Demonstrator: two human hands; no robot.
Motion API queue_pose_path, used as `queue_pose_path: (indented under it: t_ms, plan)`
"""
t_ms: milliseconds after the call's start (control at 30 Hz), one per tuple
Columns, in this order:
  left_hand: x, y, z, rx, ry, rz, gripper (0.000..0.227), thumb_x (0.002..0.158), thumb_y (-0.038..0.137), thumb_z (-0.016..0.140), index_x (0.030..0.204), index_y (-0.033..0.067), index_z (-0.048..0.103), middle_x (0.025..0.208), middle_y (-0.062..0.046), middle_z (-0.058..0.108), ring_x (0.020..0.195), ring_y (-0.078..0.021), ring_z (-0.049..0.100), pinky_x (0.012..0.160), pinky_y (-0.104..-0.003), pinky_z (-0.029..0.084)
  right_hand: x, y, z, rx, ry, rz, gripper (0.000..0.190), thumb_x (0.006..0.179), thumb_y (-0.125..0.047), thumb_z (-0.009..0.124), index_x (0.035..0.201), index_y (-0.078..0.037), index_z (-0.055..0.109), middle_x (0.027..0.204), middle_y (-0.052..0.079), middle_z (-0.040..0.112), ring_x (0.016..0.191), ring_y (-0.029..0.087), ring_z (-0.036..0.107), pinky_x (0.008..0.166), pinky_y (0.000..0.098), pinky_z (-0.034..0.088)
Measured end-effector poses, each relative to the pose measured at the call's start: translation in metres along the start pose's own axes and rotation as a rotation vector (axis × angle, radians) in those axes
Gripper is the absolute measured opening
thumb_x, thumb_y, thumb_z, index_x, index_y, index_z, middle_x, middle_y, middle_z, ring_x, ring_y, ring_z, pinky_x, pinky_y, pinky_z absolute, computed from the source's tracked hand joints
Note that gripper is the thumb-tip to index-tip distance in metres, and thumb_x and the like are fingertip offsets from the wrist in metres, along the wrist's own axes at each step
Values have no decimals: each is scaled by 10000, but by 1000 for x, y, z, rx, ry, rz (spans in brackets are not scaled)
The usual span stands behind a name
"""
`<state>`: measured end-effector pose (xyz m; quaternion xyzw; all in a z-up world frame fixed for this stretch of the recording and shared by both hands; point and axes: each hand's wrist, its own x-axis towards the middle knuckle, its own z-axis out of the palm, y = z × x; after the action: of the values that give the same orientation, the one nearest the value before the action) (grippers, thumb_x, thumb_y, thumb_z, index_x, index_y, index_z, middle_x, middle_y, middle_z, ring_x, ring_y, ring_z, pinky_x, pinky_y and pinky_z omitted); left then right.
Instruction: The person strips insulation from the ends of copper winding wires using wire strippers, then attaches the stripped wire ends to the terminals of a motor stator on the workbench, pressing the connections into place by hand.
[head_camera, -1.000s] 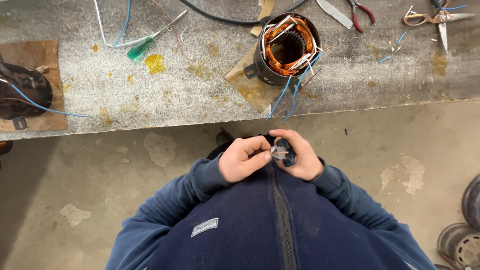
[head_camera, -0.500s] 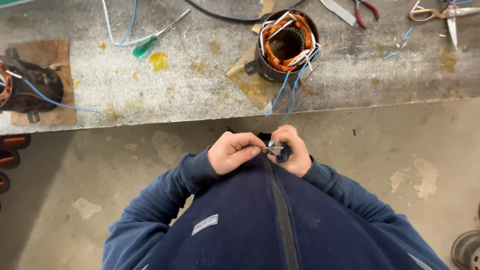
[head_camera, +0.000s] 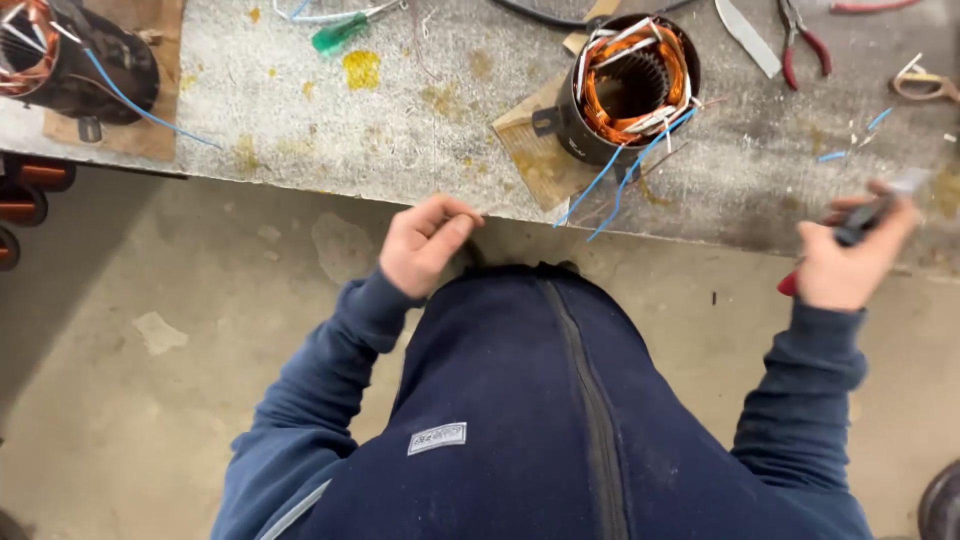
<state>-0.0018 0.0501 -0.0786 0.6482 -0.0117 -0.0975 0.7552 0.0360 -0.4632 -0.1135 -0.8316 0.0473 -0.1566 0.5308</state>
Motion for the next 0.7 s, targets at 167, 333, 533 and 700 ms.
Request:
queue_pose_path:
  t_ms: [167, 333, 533, 700]
  plan:
    - [-3, 22, 38, 164, 82, 18, 128, 1043, 79, 601, 1086, -1, 691, 841, 2, 676, 767, -34, 543, 698, -222, 473, 23, 7, 31, -491, -97, -68, 467, 925, -105, 764, 1346, -36, 576, 1151, 124, 646, 1069, 264, 631, 996, 387, 514]
    - [-6, 37, 67, 314, 203, 121, 100, 1039, 74, 617, 1091, 20, 683, 776, -7, 674, 720, -25, 564, 665, -224, 497, 43, 6, 38, -758, -161, -215, 530, 881, -204, 867, 1323, -31, 632, 1220, 193, 645, 1187, 403, 611, 1005, 472, 492]
    - [-8, 53, 107, 635, 212, 279, 88, 972, 118, 723, 1060, 110, 720, 741, -71, 677, 612, -186, 678, 588, -283, 529, 33, -112, 49, -764, -183, -532, 663, 705, -186, 909, 1257, 46, 625, 1182, 264, 618, 1086, 442, 587, 918, 499, 467]
    - [-9, 47, 140, 858, -70, 487, 114, 938, 202, 741, 1015, 130, 696, 705, -74, 654, 623, -283, 655, 554, -412, 494, 2, -194, 73, -267, -822, -748, 492, 678, -363, 858, 1050, -78, 711, 1073, 105, 693, 1000, 324, 667, 895, 431, 519]
